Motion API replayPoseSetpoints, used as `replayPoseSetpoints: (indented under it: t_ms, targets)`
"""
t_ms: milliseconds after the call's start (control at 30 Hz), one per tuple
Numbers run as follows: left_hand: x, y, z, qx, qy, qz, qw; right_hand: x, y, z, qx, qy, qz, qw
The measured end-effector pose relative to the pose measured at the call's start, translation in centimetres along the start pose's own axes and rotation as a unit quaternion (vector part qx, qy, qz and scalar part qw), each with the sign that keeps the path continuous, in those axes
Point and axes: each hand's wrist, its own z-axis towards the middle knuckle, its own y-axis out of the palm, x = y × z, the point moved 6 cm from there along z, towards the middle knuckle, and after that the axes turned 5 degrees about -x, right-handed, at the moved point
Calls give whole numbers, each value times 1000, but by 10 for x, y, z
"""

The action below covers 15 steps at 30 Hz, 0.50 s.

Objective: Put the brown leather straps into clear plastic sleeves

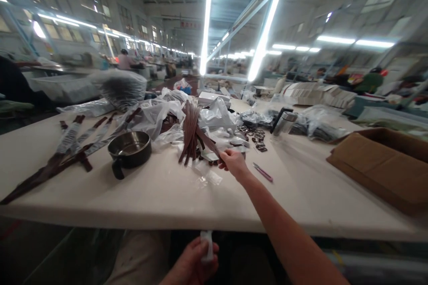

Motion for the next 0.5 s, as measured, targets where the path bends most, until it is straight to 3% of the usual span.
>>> replayPoseSetpoints:
  t_ms: [167, 267, 367, 500]
  targets:
    - [-1, 36, -1, -49, -12, 67, 996, 26, -59, -99, 70, 29, 5, 997]
    - [-3, 78, 12, -96, 5, 126, 987, 44, -72, -164, 91, 39, -5, 995]
    - [3, 118, 28, -105, 65, 132, 984, 61, -78, -223, 102, 52, -26, 993]
    - [18, 148, 39, -85, 121, 114, 982, 82, -92, -293, 129, 88, -36, 987]
